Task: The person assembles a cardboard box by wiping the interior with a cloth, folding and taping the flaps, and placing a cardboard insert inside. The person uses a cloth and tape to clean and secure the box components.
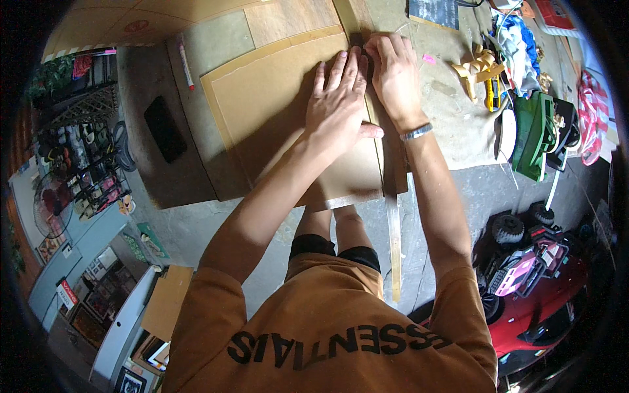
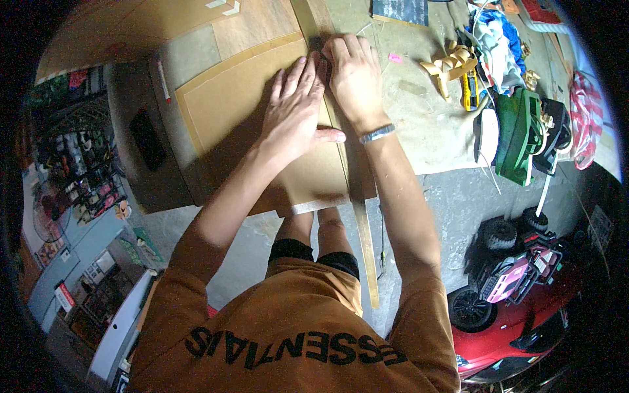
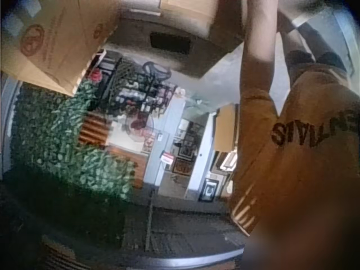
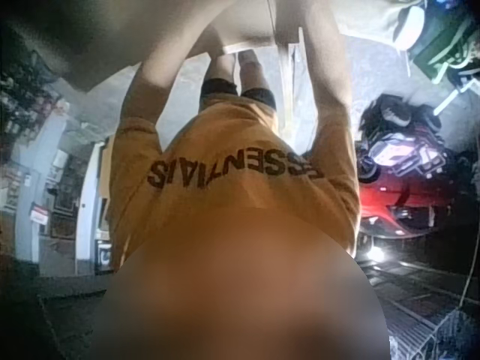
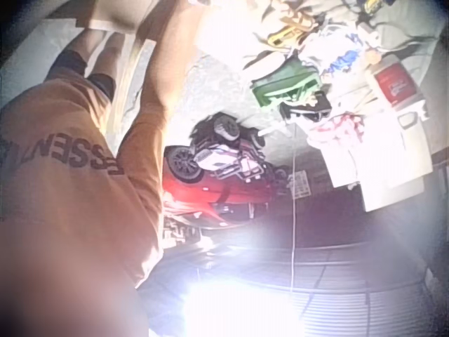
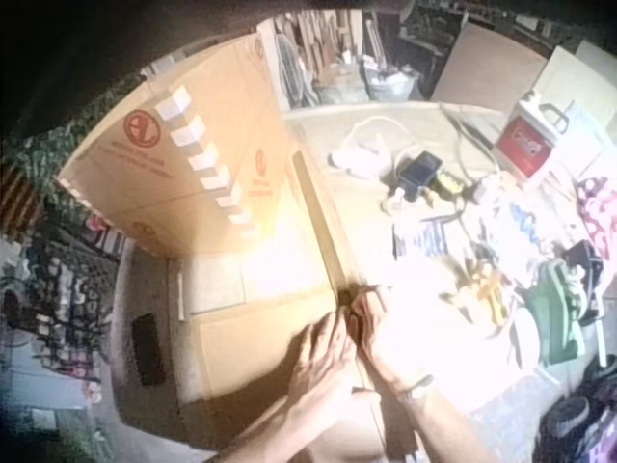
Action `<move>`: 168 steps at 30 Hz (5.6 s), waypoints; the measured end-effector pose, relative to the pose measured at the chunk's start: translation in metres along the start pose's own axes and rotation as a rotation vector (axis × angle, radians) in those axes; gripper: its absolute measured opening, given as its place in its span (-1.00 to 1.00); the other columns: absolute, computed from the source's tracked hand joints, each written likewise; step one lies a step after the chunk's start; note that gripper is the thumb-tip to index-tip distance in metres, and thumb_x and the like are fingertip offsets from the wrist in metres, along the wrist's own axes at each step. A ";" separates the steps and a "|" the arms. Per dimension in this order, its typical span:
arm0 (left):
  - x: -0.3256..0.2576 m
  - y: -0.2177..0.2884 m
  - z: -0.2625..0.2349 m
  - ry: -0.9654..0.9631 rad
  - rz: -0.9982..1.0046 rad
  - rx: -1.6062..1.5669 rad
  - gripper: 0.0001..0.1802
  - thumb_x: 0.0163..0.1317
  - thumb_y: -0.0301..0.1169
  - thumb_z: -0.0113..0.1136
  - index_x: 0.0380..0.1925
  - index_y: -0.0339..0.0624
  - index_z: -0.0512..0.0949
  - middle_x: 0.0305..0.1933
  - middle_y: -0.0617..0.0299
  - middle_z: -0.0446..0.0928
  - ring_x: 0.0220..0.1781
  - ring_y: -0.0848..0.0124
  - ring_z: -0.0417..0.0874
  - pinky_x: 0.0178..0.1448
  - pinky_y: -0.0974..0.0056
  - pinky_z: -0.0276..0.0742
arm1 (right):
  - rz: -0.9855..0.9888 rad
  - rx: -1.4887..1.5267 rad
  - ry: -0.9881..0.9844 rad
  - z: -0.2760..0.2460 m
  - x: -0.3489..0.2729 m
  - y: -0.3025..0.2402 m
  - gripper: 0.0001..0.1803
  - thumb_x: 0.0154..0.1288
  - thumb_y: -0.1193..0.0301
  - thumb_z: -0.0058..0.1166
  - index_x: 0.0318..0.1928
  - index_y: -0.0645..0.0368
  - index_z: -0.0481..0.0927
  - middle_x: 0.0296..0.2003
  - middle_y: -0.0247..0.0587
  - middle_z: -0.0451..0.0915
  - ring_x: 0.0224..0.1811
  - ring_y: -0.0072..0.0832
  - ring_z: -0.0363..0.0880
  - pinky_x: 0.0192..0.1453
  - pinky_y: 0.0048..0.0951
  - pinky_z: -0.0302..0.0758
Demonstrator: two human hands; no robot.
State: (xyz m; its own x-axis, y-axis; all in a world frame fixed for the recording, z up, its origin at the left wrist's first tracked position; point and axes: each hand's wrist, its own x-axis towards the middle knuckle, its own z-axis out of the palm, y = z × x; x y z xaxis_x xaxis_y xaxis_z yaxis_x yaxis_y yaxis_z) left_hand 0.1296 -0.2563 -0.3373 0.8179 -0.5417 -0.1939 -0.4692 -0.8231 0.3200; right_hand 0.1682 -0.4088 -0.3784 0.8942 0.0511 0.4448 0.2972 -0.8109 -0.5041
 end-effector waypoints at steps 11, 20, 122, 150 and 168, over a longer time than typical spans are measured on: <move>-0.002 -0.009 0.009 0.058 0.013 -0.026 0.48 -0.25 -0.30 0.71 0.64 -0.25 -0.09 0.75 0.02 -0.13 0.77 0.12 -0.13 0.75 -0.15 -0.23 | 0.317 0.090 -0.015 -0.061 -0.098 -0.073 -0.96 0.40 0.58 0.18 -0.20 0.19 0.61 -0.22 -0.17 0.72 -0.21 -0.19 0.66 -0.04 -0.24 0.53; -0.001 -0.012 0.014 0.097 0.028 -0.079 0.48 -0.14 0.24 0.57 0.64 -0.23 -0.06 0.76 0.03 -0.15 0.77 0.12 -0.15 0.73 -0.14 -0.24 | 0.469 0.182 -0.087 -0.119 -0.183 -0.128 -0.89 0.41 0.68 0.09 -0.18 0.22 0.54 -0.13 -0.13 0.75 -0.21 -0.23 0.70 -0.11 -0.30 0.60; -0.221 -0.123 -0.041 0.468 -0.556 -0.334 -0.37 0.23 -0.20 0.55 0.18 -0.23 0.48 0.11 0.13 0.53 0.11 0.28 0.57 0.24 0.19 0.52 | 1.010 0.233 -0.150 -0.122 -0.301 -0.128 -0.65 0.20 0.33 0.45 -0.41 0.29 0.52 -0.59 -0.02 0.55 -0.58 -0.18 0.57 -0.40 -0.25 0.50; -0.005 -0.022 0.016 0.246 0.151 -0.059 0.49 -0.20 0.41 0.51 0.58 -0.30 0.09 0.70 -0.03 0.03 0.74 0.07 -0.02 0.74 -0.12 -0.13 | 0.736 -0.036 -0.205 -0.146 -0.231 -0.108 -0.68 0.38 0.33 0.29 0.01 0.25 0.58 -0.17 -0.07 0.56 -0.14 -0.13 0.54 0.01 -0.16 0.43; -0.005 -0.023 0.016 0.241 0.130 -0.114 0.44 -0.16 0.44 0.44 0.56 -0.29 0.15 0.69 0.04 0.07 0.74 0.15 -0.01 0.75 -0.07 -0.18 | -0.098 -0.131 -0.105 -0.006 0.010 0.017 -0.61 0.36 0.48 0.18 0.19 0.01 0.69 -0.05 -0.23 0.63 -0.05 -0.15 0.63 0.03 -0.20 0.63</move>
State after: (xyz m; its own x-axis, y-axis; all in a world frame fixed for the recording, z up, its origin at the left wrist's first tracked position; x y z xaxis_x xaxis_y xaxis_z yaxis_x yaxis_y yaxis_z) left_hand 0.1311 -0.2369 -0.3585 0.8152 -0.5740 0.0775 -0.5462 -0.7172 0.4327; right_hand 0.1804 -0.4256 -0.3784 0.8953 0.1884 0.4036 0.3443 -0.8676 -0.3587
